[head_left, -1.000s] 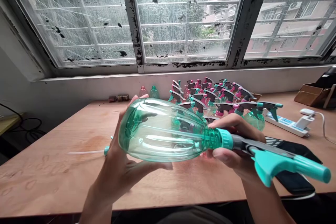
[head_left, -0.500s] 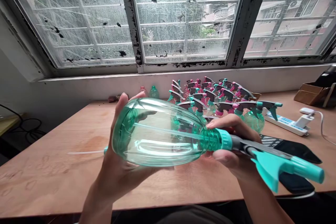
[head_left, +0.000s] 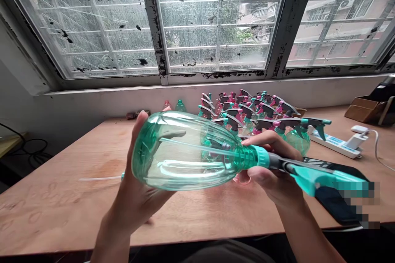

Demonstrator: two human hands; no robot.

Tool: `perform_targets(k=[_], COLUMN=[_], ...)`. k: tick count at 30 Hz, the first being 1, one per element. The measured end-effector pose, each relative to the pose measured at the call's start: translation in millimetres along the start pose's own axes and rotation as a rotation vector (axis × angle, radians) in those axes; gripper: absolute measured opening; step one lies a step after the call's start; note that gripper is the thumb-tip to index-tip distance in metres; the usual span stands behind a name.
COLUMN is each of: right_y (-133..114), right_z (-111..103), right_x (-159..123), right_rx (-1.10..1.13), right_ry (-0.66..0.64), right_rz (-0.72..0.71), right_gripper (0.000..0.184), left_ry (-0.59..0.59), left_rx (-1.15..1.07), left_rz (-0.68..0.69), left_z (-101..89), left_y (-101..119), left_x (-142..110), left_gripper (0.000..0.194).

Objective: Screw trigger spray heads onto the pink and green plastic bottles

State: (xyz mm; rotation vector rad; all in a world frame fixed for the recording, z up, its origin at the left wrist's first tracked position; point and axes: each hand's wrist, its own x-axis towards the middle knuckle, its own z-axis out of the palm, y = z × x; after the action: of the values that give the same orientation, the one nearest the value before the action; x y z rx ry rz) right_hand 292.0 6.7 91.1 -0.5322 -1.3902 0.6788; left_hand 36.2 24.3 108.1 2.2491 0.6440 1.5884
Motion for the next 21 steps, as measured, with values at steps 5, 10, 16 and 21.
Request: perform_targets(k=[5, 10, 16, 21], right_y=[0.3, 7.3, 7.5, 6.6], right_z=[0.9, 2.5, 1.6, -1.0], right_x=[0.5, 1.7, 4.1, 5.6], right_rx=[0.014, 0.080, 0.169, 0.135], right_ry=[-0.041, -0.001, -0.032, -0.072], right_rz=[-0.024, 0.053, 0.079, 0.080], right_gripper=[0.031, 0.034, 0.031, 0.033], left_ry=[0.032, 0.011, -0.059, -0.074], left_rx=[0.000, 0.024, 0.045, 0.064], left_rz=[-0.021, 0.031, 0.010, -0.037], left_z=[1.2, -0.3, 0.0, 1.3], left_y=[6.5, 2.5, -1.2, 1.5], left_x=[1.8, 2.7, 2.8, 2.3], left_gripper=[0.116, 0.115, 0.115, 0.119])
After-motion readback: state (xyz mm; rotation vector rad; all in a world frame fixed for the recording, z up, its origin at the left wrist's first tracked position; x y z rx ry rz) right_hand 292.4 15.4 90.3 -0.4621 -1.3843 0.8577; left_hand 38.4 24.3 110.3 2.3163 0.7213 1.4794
